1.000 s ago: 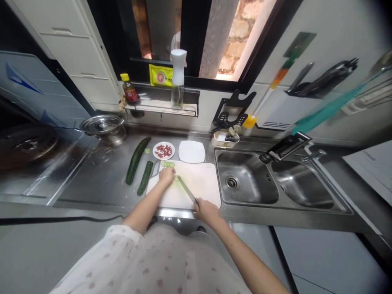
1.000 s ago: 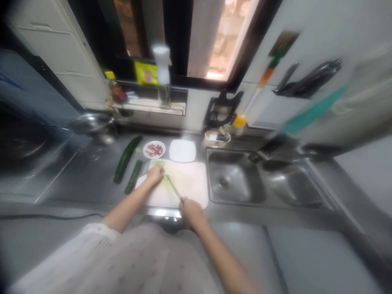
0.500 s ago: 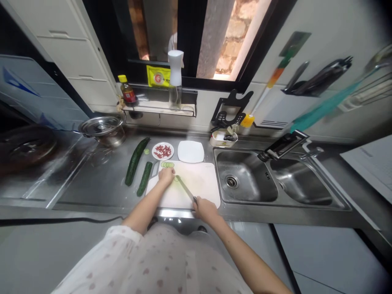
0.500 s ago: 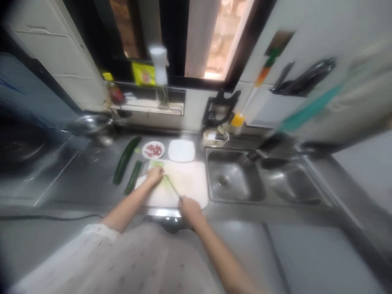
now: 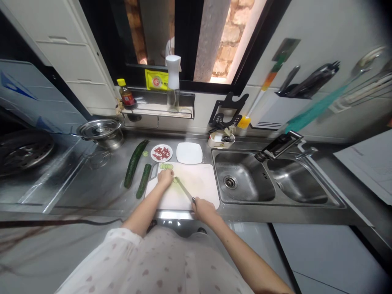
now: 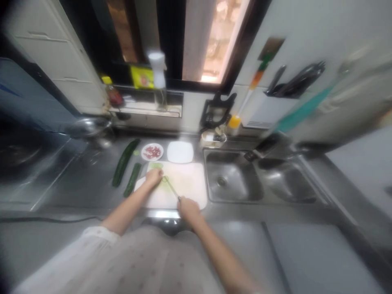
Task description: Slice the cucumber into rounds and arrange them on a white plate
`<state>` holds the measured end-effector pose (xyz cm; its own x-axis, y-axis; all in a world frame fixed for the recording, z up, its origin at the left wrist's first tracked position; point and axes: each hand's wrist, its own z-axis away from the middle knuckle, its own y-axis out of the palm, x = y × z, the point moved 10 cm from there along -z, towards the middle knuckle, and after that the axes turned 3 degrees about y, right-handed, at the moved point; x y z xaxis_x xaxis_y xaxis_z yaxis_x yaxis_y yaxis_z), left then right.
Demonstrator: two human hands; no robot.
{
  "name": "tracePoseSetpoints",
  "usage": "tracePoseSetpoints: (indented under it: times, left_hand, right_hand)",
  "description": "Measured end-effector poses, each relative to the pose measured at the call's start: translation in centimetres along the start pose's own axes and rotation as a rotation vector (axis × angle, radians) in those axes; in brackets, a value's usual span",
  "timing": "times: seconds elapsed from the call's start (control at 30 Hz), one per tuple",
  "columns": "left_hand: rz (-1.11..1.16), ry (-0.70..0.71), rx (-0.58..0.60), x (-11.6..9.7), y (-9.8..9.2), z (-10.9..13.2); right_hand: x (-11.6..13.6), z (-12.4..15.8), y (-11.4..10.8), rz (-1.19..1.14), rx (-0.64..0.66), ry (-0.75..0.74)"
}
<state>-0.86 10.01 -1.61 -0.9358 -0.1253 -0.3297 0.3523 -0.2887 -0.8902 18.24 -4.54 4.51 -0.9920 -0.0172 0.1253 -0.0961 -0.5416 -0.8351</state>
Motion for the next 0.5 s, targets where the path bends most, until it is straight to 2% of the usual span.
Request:
tracePoseSetpoints:
  times: [0.5]
  left_hand:
    - [-0.006,-0.005,0.015,-0.3,-0.3,0.3]
  right_hand:
    - [0.2,-0.2,-3.2,0.11,0.028,-0.051]
